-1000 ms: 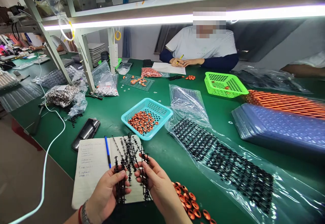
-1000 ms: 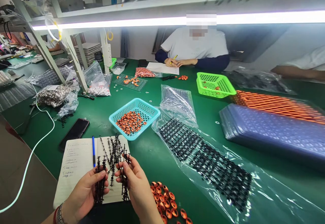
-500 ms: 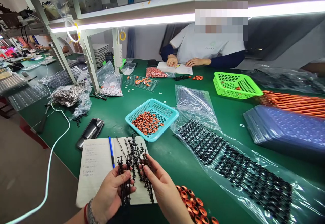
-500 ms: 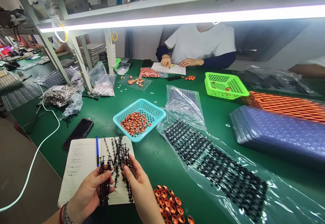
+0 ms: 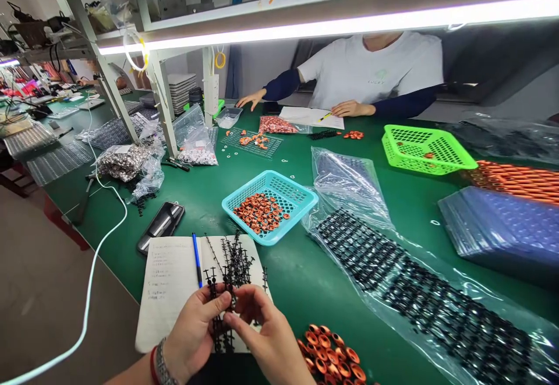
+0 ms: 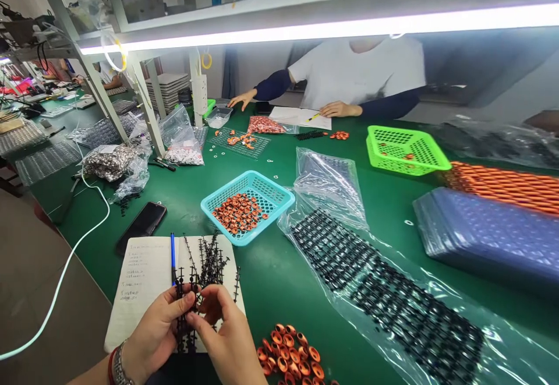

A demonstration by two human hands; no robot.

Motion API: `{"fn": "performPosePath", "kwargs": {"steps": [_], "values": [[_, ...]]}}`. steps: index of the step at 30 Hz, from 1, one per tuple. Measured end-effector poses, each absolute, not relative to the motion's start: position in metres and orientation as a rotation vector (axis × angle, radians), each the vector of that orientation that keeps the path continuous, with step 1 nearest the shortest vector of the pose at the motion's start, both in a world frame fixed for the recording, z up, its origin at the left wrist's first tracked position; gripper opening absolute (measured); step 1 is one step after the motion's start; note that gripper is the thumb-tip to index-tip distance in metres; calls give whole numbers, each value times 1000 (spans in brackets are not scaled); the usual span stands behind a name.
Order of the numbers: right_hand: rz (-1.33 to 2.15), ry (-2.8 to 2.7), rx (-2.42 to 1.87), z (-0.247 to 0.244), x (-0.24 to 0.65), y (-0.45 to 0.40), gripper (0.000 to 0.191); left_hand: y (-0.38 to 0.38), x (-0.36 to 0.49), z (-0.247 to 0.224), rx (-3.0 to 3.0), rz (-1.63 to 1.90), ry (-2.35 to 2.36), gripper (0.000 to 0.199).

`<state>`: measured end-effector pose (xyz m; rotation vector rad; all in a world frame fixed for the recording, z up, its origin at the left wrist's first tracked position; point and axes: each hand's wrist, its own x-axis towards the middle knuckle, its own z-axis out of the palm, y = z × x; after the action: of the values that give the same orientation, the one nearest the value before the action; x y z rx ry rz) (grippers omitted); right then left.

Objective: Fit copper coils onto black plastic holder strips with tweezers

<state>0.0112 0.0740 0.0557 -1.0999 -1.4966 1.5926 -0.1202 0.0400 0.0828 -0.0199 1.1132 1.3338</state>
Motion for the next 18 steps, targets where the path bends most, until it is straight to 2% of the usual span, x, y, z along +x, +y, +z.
{"fn": "performPosePath", "kwargs": {"steps": [9,18], "values": [[1622,-1385,-1092,51,13,70,45,42,-121,87,-50,1354,1087,23],[1246,-1479,-1094,42,5,65,28,44,-114,89,-88,1336,1039,21]]}}
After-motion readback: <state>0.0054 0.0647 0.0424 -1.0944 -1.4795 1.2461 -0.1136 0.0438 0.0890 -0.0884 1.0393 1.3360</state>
